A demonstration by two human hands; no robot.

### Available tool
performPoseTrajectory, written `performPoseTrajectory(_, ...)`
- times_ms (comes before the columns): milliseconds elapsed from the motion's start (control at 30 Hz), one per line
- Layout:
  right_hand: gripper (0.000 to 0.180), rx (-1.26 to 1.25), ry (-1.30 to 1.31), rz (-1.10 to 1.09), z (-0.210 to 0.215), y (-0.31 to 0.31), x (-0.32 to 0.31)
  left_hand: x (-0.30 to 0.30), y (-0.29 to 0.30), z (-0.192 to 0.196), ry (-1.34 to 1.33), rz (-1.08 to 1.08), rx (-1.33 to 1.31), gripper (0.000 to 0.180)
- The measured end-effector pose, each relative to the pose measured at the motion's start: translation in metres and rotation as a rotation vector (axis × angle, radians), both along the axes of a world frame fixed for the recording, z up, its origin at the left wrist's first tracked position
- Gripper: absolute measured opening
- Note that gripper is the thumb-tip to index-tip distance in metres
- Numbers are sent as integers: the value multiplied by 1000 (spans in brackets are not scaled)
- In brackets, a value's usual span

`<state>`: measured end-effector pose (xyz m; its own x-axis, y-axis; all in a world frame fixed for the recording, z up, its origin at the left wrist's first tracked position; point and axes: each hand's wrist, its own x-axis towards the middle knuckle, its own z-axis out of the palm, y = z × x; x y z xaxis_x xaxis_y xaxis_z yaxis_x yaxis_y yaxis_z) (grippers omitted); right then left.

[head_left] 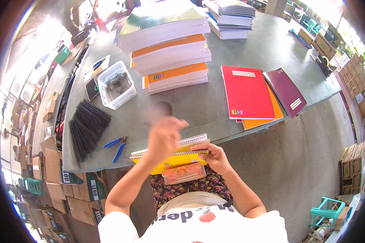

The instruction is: The person uses a pair of nippers to cut and tuck the wire ends of spiral-bound notebooks, handling multiple notebooks from various stacks on a manufacturing table.

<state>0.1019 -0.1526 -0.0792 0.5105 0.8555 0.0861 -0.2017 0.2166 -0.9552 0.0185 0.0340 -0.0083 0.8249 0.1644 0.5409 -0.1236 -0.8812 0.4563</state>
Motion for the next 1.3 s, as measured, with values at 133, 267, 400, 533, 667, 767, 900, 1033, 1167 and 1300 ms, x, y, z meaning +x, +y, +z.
performPoseTrajectory(133,14,-257,9,3,-26,-6,2,-4,-63,-17,205,-210,18,18)
performPoseTrajectory(267,8,-261,-160,-20,-32,-10,1,1,-69,-27,305,-191,-142,18)
performPoseTrajectory(400,9,-256,-258,-17,-50,-10,-7,-7,-62,-32,351,-269,41,21)
performPoseTrajectory(533,8,-394,-611,-214,-43,-17,-11,-4,-76,-27,216,-156,1,20)
performPoseTrajectory(667,12,-374,-569,-145,-36,-14,-3,-5,-65,-20,294,-188,-248,23)
performPoseTrajectory(767,21,-372,-575,16,-7,-12,10,-19,-20,8,305,-152,-227,47)
performPoseTrajectory(900,35,-406,-706,423,65,23,31,-101,114,10,744,247,46,77)
performPoseTrajectory(1033,30,-525,-1294,578,88,88,-29,-169,141,-16,875,363,-49,80)
performPoseTrajectory(1167,25,-300,-1250,494,58,142,-94,-189,103,-47,593,632,149,39)
performPoseTrajectory(1300,21,-256,-999,400,42,162,-91,-205,42,-9,518,573,-728,24)
